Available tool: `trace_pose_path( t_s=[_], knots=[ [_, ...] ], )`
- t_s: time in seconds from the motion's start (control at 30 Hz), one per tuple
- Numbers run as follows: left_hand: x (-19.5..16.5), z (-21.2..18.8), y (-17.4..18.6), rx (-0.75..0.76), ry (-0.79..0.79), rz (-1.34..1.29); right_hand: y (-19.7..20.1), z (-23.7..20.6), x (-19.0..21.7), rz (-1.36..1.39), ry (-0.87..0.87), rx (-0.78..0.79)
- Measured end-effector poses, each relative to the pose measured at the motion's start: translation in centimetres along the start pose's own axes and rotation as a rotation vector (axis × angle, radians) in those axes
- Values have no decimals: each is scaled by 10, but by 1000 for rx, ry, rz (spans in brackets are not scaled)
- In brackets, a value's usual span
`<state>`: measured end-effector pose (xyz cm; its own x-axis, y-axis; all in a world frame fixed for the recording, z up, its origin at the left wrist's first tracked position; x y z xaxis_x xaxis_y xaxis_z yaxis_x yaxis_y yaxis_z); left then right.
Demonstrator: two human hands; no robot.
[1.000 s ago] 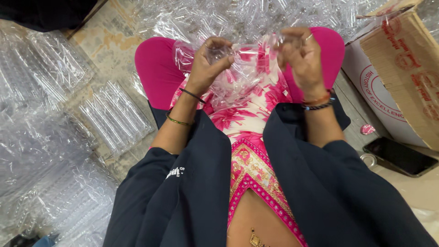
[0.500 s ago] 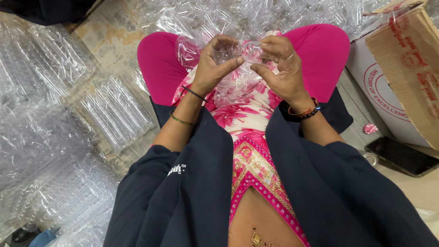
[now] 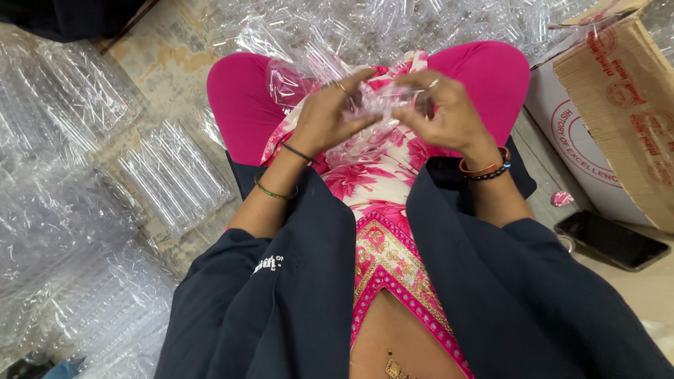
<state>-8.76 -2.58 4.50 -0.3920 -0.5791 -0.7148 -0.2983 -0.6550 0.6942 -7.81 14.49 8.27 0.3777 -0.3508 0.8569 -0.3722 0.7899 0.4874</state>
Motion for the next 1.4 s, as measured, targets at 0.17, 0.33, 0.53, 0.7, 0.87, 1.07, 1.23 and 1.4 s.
trace_pose_path(
  t_s=[0.17, 0.33, 0.53, 0.7, 0.87, 1.07, 1.23, 1.4],
  knots=[
    [-13, -13, -35, -59, -186, 41, -34, -1, -17, -276, -99, 17],
    [5, -17, -52, -58, -247, 55, -59, -7, -61, 13, -16, -36],
    [40, -8, -108, 271, -158, 314, -3, 42, -181, 787, -159, -352],
    [56, -8, -126, 326, -141, 324, 43, 93, -182, -198, -181, -470],
    [65, 22, -85, 124, -187, -19, 11, 154, -167, -577, -305, -431],
    [144, 76, -49, -207, 157, -664, -8, 152, -147, -415, -104, -549],
    [162, 115, -92, -169, 269, -1243, -46, 113, -124, -338, 43, -393],
    [140, 123, -108, -245, 267, -1702, -33, 76, -144, 143, -78, -481]
  ],
)
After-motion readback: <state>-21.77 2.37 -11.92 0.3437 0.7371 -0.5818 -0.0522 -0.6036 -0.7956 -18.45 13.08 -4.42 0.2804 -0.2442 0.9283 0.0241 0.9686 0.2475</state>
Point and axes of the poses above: each hand's wrist, its own z-axis towards the middle knuckle, its own y-axis out of the back of the hand, x = y × z, the point moved 10 cm from there along z, towards the middle knuckle, and after that the axes turned 4 degrees about x, right-handed, at the moved point
